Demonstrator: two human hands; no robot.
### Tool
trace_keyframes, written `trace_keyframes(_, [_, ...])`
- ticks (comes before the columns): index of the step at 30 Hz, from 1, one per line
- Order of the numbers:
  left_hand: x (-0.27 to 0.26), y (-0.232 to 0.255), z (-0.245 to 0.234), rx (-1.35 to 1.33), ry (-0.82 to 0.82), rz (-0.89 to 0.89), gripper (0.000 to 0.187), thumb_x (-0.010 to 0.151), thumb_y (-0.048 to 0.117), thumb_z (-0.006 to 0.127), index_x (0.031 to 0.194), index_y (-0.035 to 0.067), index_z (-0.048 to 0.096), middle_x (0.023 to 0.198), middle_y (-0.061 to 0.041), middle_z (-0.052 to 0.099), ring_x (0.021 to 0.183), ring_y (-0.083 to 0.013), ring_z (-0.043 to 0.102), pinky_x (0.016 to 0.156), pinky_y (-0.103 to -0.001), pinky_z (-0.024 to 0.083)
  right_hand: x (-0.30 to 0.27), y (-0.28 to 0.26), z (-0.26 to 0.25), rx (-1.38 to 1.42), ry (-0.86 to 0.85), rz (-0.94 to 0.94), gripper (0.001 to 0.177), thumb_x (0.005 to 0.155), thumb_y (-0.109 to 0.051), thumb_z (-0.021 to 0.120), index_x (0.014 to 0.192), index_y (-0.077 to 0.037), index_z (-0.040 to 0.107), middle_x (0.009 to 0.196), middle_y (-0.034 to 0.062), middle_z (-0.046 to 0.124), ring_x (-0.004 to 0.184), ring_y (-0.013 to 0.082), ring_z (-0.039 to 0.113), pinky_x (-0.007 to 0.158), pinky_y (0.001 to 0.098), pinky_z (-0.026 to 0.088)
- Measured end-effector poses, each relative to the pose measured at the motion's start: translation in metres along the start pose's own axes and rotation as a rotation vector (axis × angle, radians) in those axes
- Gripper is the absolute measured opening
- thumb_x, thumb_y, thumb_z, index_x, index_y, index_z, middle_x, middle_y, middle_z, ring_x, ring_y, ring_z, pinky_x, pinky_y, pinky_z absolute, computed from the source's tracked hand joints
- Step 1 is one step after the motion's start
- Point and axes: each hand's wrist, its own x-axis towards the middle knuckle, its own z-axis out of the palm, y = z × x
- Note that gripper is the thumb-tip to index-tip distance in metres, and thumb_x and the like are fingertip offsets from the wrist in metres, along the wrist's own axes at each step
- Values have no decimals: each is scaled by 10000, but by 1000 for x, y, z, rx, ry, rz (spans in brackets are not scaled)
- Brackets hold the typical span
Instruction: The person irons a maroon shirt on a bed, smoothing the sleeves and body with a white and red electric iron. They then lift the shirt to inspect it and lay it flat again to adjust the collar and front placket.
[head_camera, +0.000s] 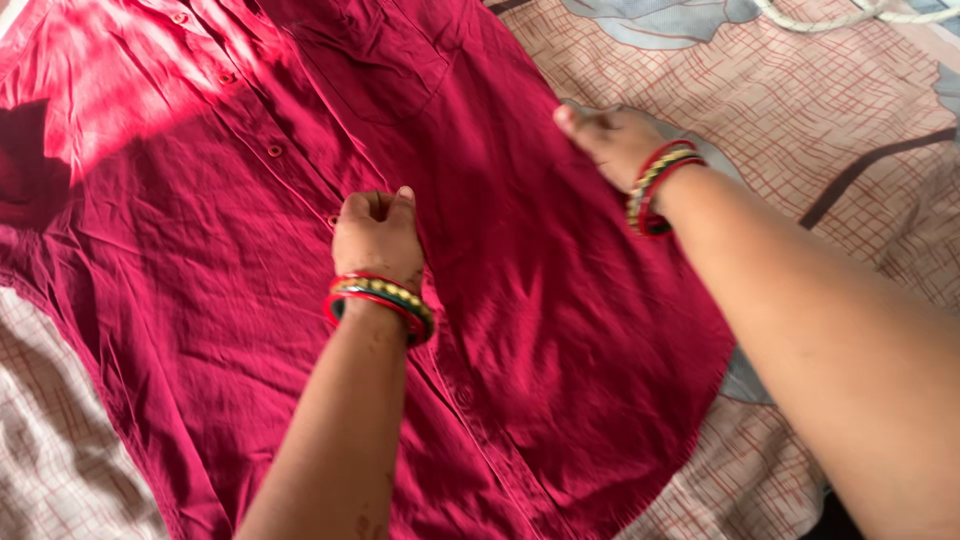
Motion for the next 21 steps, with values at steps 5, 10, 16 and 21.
trace_keyframes(5, [9, 27, 0, -700, -188, -521, 380, 945, 437, 632, 1194, 158, 561, 1048, -51, 642, 880, -231, 567, 733, -443, 464, 4, 26, 4, 215, 7, -46, 622, 944, -633, 629, 1195, -72, 718, 1073, 10, 660, 1018, 138, 586, 905, 345, 443])
trace_keyframes(10, [10, 23, -14, -1111, -536, -407, 427, 917, 450, 630, 1156, 101, 688, 1190, -37, 750, 1077, -219, 699, 885, -388, 566, 5, 30, 9, 277, 1, 38, 458, 929, -529, 694, 955, -80, 780, 799, -48, 602, 759, 55, 499, 724, 252, 449])
trace_keyframes(16, [0, -4, -35, 56, 372, 202, 364, 862, 280, 873, 1010, 46, 636, 863, -84, 675, 732, -235, 652, 726, -376, 541, -24, 15, 30, -354, 425, -266, 405, 972, -477, 728, 931, -74, 737, 779, 151, 696, 740, 330, 669, 695, 456, 515])
trace_keyframes(21, [-5, -9, -51, 174, 354, 132, 394, 888, 292, 839, 1156, 104, 619, 774, -59, 636, 684, -232, 623, 672, -383, 517, -30, -13, 30, -450, 331, -93, 429, 990, -521, 653, 947, -98, 710, 817, 135, 729, 782, 366, 698, 693, 508, 523])
